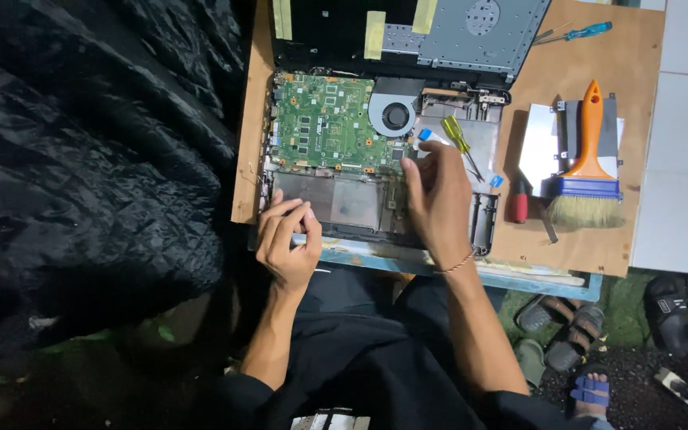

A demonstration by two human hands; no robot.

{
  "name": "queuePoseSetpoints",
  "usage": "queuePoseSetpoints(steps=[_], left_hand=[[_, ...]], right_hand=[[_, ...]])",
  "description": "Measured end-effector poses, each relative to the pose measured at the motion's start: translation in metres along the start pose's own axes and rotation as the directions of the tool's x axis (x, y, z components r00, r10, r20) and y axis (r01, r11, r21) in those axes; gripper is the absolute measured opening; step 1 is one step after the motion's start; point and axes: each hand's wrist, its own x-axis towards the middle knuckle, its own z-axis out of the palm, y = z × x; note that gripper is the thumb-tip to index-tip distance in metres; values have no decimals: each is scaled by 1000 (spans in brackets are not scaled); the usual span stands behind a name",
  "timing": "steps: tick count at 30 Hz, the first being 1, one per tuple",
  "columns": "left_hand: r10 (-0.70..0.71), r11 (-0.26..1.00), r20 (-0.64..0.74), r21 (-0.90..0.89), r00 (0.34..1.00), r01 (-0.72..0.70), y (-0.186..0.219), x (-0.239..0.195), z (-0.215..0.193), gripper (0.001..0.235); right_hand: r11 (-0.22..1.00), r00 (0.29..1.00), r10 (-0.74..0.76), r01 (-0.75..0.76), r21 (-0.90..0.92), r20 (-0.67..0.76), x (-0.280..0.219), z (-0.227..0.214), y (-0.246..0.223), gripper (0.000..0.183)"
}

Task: The person cleans the exposed motherboard and battery area of a disassembled laptop with a brush, then uses a screwdriver to remove screws from the cooling fan assembly and lifts the fan off the board.

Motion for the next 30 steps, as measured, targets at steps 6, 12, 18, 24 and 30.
queuePoseSetpoints(steps=[6, 12, 18, 24, 30], left_hand=[[-95, 995, 22, -16, 995, 96, 4, 2, 1, 8], [-53, 983, 294, -151, 954, 101, -5, 27, 9, 32], [-23, 1000, 912, 18, 409, 16, -32, 105, 39, 128], [146, 978, 952, -98, 268, -185, -48, 130, 68, 141], [231, 968, 927, -189, 295, -166, -53, 134, 74, 141]], right_hand=[[996, 996, 87, -87, -18, 0, -4, 7, 7, 26], [994, 994, 104, -103, -26, 45, -5, 4, 5, 25], [995, 995, 97, -96, -40, 38, -2, 2, -4, 22], [992, 993, 117, -116, -37, 10, -2, 4, -1, 22], [984, 984, 178, -178, 2, 25, -2, 1, -4, 28]])
